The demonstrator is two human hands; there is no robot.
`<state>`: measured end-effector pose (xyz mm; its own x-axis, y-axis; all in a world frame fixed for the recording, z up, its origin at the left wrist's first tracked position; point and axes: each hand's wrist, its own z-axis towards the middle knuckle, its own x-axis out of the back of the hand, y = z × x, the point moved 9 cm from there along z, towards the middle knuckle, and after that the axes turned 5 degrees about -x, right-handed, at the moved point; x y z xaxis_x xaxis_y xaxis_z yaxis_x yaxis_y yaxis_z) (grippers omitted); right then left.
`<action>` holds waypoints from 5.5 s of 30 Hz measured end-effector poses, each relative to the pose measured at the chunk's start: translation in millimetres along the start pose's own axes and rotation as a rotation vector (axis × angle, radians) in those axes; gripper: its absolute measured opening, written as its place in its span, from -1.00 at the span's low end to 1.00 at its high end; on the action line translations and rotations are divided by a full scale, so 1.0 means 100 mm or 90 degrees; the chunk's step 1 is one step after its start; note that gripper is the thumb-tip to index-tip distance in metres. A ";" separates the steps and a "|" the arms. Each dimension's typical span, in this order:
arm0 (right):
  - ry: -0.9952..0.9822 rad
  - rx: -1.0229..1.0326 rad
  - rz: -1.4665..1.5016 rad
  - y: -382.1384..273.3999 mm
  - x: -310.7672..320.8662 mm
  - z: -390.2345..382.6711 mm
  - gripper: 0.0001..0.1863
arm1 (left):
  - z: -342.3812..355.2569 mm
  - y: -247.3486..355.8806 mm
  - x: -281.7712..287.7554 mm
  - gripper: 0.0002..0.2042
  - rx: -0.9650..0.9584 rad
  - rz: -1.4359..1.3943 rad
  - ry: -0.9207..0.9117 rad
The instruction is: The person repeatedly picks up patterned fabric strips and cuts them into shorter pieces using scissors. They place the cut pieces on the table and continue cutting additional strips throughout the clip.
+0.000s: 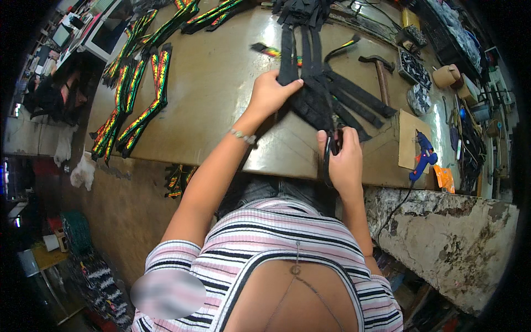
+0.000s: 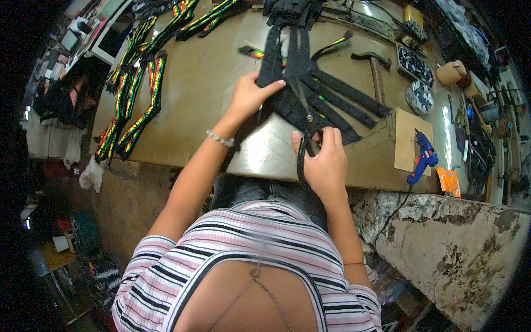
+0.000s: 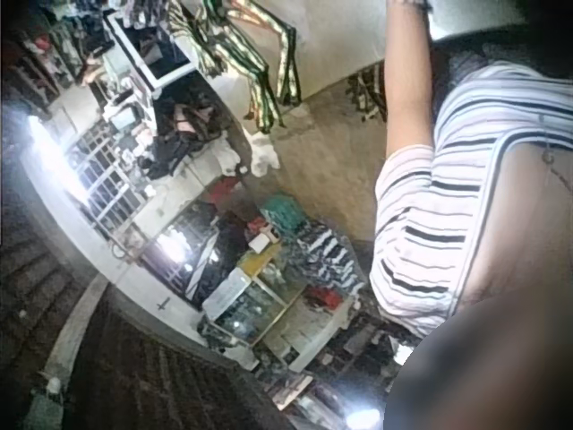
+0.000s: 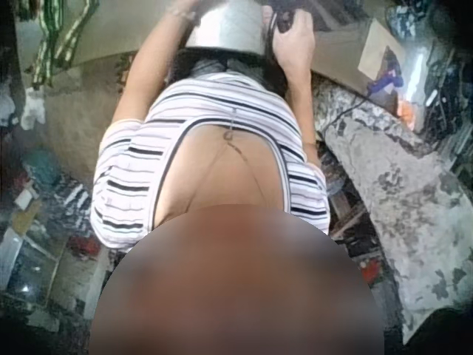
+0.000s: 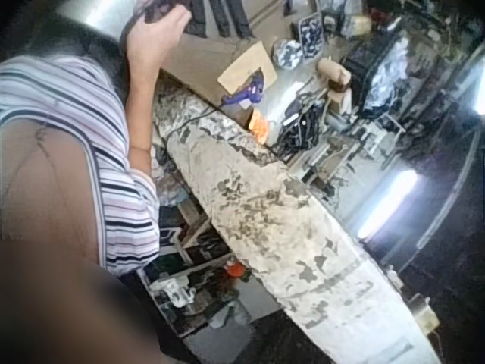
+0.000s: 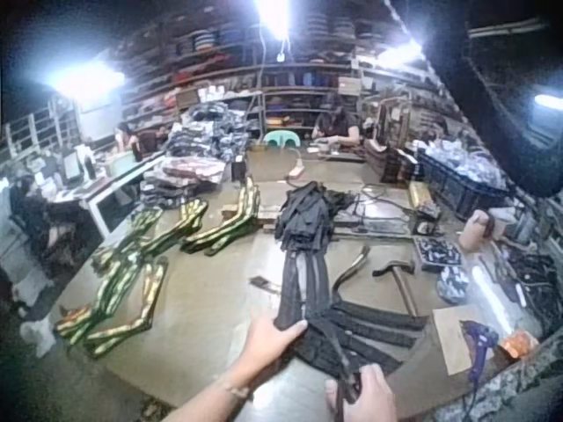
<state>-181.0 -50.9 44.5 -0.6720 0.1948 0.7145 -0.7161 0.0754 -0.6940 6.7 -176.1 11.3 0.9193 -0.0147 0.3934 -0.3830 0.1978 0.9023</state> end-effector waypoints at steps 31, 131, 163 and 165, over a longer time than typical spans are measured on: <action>0.006 0.120 -0.139 -0.45 -0.44 -0.01 -0.40 | -0.85 -0.21 0.00 -0.78 0.236 -0.893 0.232; -0.226 -0.126 0.587 0.30 -0.29 -0.21 -0.58 | -0.18 -0.31 -0.03 -0.80 0.205 -0.524 -0.005; -0.168 0.042 -0.117 -0.53 -0.26 -0.13 -0.40 | -0.85 0.12 0.24 -0.88 0.083 -0.862 0.197; -0.092 0.103 -0.137 -0.62 -0.28 -0.14 -0.41 | -0.85 0.05 0.22 -0.86 0.096 -0.883 0.220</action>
<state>-115.5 -47.0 66.2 -0.5131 0.0496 0.8569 -0.8580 -0.0589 -0.5103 33.0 -91.7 9.5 0.5186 0.1318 -0.8448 0.8381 0.1169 0.5328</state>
